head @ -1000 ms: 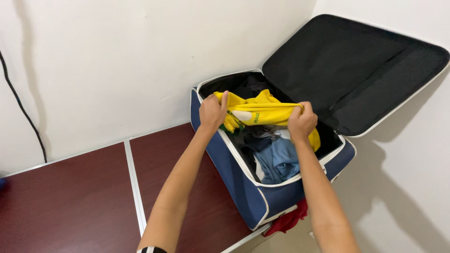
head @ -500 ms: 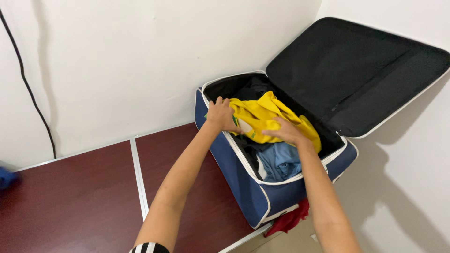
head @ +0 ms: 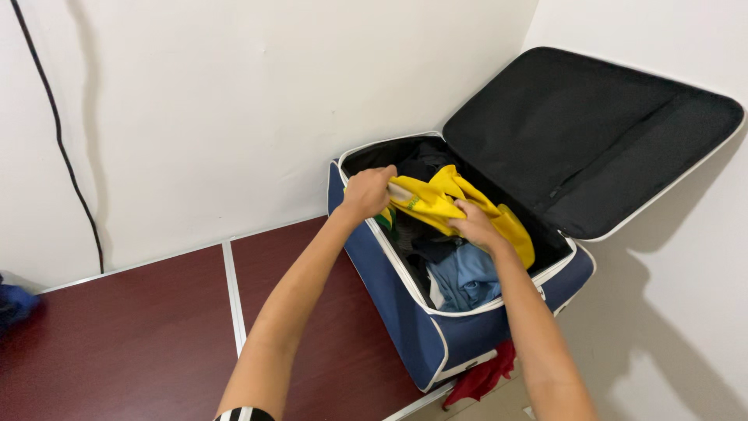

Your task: The person unzips a blue bag, removes a blue shirt, a black shirt, a yellow shirt, and a light blue shirt one by one, and folds them onto a table.

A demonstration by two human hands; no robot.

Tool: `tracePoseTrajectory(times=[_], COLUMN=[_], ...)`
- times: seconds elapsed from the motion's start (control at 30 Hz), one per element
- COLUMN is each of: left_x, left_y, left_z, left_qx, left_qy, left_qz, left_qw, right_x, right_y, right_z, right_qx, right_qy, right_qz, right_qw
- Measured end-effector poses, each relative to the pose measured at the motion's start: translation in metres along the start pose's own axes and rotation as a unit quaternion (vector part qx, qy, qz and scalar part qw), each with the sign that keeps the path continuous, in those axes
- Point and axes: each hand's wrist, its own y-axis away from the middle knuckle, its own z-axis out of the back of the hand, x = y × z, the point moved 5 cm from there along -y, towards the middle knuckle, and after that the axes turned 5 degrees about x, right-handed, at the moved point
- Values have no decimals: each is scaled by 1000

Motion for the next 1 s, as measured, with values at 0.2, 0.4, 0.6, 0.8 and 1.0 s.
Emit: tracePoseTrajectory(times=[0.2, 0.4, 0.6, 0.8, 1.0], left_x=[-1, 34, 55, 59, 48], left_y=[21, 71, 108, 101, 99], left_z=[55, 67, 21, 7, -4], left_qx=[-60, -25, 38, 121, 89], left_qy=[-80, -128, -111, 31, 150], left_qz=[-111, -104, 42, 132, 108], left_qw=[989, 986, 992, 983, 979], right_x=[72, 86, 78, 82, 83], right_y=[33, 36, 28, 28, 26], right_z=[-2, -18, -34, -43, -44], right_qx=[5, 75, 118, 114, 100], right_qy=[-5, 175, 218, 238, 246], right_qz=[41, 17, 102, 133, -11], right_qw=[999, 982, 963, 955, 964])
